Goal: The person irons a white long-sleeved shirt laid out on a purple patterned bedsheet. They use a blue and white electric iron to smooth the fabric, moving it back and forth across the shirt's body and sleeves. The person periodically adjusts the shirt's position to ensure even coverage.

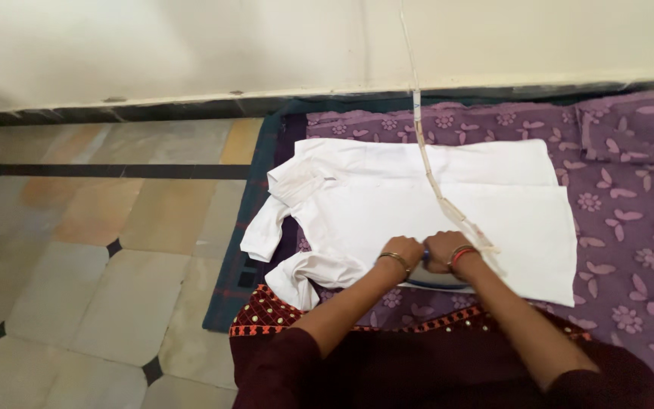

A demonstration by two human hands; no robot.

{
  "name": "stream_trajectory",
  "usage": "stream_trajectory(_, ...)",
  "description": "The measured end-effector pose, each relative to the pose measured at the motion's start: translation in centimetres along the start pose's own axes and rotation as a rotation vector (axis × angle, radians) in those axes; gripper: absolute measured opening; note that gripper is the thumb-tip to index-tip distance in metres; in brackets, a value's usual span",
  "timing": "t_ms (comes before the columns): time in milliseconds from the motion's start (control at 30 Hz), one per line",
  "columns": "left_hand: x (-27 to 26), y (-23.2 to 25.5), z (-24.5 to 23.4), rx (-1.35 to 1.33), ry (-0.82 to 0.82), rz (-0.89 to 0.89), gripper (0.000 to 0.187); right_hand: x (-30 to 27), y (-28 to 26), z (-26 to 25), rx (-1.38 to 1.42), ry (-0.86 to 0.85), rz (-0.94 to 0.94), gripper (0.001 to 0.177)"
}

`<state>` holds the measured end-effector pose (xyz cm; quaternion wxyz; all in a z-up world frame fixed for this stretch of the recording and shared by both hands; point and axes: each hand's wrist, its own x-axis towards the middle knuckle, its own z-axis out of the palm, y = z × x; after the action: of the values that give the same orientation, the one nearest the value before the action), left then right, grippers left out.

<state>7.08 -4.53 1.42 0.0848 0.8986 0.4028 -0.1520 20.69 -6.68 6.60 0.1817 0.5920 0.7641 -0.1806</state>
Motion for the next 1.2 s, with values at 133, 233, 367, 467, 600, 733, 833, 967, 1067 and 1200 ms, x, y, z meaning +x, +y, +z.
stream_trajectory(133,2.2,6.3,-1.7,-0.019,-0.081,0.079,0.015,-2.3,5.6,1.7,-0.081,-0.073,0.039,0.029)
stream_trajectory(233,4.3,11.5,-3.3,-0.022,-0.125,0.122,0.019,-4.3,10.6,3.5,-0.119,-0.081,0.079,0.03)
stream_trajectory(367,7.3,17.0,-4.4,-0.036,-0.084,0.214,0.02,-6.9,16.3,5.2,-0.093,-0.124,0.192,0.029)
stream_trajectory(467,9.6,19.4,-4.1,-0.026,-0.006,0.24,0.019,-8.2,18.3,5.7,-0.081,-0.109,0.242,0.028)
stream_trajectory(600,9.9,18.2,-3.9,-0.056,-0.067,0.212,0.019,-7.4,17.5,5.7,-0.098,-0.111,0.237,0.031)
stream_trajectory(733,7.0,13.3,-3.8,-0.007,-0.117,0.212,0.017,-5.0,13.4,5.7,-0.075,-0.069,0.193,0.034)
stream_trajectory(833,3.8,8.2,-3.2,0.001,-0.075,0.195,0.019,-3.0,8.5,4.8,-0.092,-0.007,0.13,0.031)
stream_trajectory(967,-0.3,1.8,-2.6,-0.005,-0.133,0.091,0.032,-0.9,1.2,2.5,-0.088,0.016,0.044,0.027)
stream_trajectory(1067,-2.9,-1.7,-2.3,0.015,-0.164,0.015,0.034,0.0,-3.0,1.3,-0.018,0.051,0.012,0.025)
stream_trajectory(1200,-3.9,-3.0,-2.0,0.051,-0.166,-0.009,0.03,0.4,-4.5,1.6,0.002,0.123,-0.016,0.026)
